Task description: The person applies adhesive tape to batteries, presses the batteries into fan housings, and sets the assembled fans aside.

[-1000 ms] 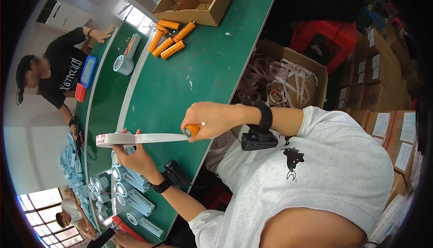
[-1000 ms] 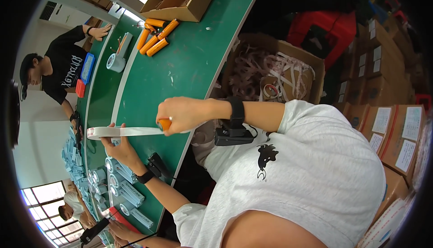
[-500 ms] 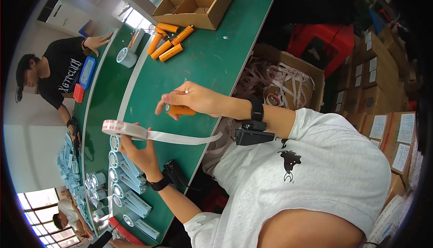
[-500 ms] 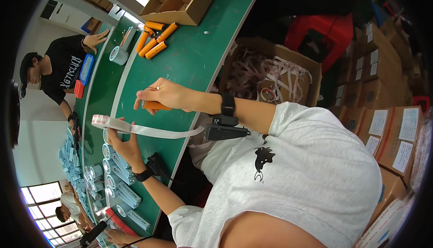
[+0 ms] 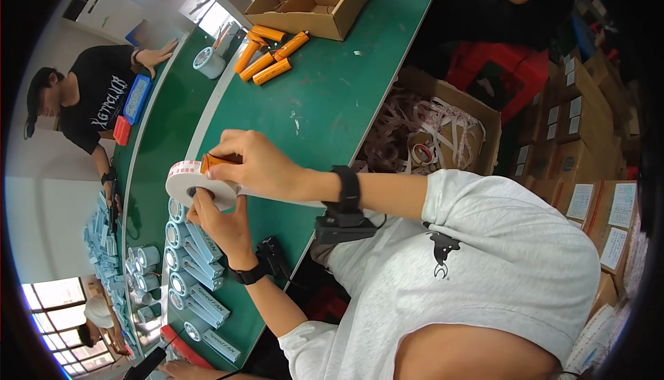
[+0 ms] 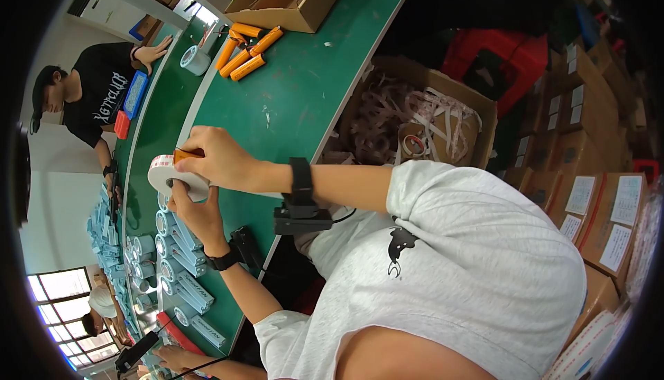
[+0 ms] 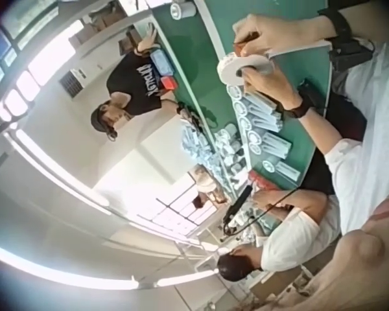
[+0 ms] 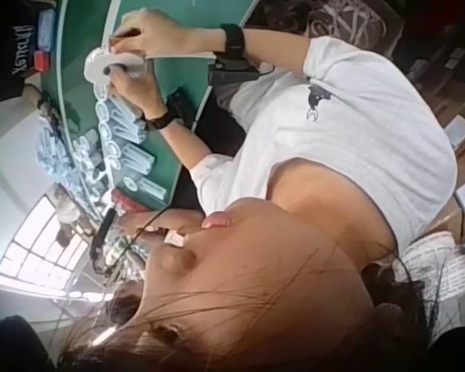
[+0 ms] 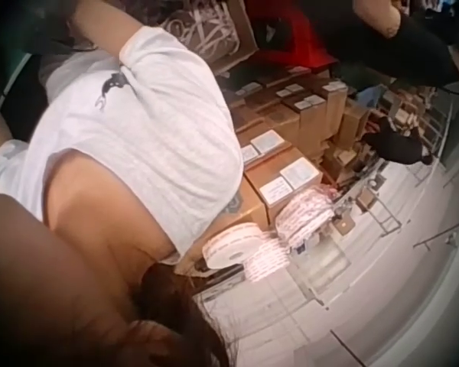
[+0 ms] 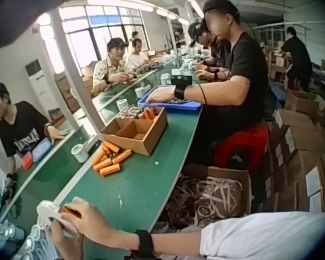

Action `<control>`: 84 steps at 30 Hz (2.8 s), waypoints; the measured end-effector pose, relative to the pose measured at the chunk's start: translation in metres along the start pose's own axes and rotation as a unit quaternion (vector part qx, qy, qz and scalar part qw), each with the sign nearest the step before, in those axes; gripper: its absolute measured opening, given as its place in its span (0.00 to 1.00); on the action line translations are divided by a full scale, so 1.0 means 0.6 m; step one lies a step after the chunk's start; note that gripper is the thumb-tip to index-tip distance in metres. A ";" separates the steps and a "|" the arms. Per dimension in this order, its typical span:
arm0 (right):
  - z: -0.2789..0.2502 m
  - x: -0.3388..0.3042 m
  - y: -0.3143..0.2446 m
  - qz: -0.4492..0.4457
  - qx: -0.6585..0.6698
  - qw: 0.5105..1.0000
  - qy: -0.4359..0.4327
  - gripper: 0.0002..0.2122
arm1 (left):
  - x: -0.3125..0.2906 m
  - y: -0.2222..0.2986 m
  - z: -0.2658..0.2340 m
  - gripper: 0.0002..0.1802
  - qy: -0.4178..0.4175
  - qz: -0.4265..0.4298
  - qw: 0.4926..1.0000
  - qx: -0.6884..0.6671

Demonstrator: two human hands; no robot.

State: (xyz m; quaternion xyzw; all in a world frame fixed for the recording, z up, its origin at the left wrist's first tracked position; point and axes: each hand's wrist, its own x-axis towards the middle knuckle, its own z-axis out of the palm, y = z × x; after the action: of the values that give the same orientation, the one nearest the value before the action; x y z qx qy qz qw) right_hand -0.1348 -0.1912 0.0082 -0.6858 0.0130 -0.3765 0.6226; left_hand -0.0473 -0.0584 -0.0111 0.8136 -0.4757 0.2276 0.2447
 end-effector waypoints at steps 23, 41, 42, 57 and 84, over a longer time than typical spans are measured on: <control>0.027 0.027 0.025 0.064 0.100 0.979 0.164 0.11 | -0.002 0.029 0.007 0.32 -0.036 -0.067 0.997 -0.019; -0.167 0.173 0.088 -0.060 0.238 0.896 0.369 0.07 | 0.009 0.057 -0.004 0.22 -0.164 0.104 0.980 -0.039; -0.177 0.168 0.068 -0.058 0.242 0.898 0.362 0.07 | 0.018 0.046 -0.001 0.22 -0.203 0.086 0.973 -0.062; -0.180 0.023 0.000 0.007 0.133 0.990 -0.055 0.14 | 0.100 -0.179 -0.097 0.37 -0.329 -0.158 0.926 0.097; 0.000 -0.018 -0.035 -0.123 -0.053 0.950 -0.284 0.07 | -0.058 -0.030 -0.090 0.09 -0.185 0.047 0.979 -0.070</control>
State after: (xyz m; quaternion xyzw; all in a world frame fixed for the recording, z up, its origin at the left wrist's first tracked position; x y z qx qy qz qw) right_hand -0.1520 -0.1813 0.0213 -0.7928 -0.2285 -0.2388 0.5121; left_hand -0.0538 0.0055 0.0067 0.7992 -0.5654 0.0503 0.1975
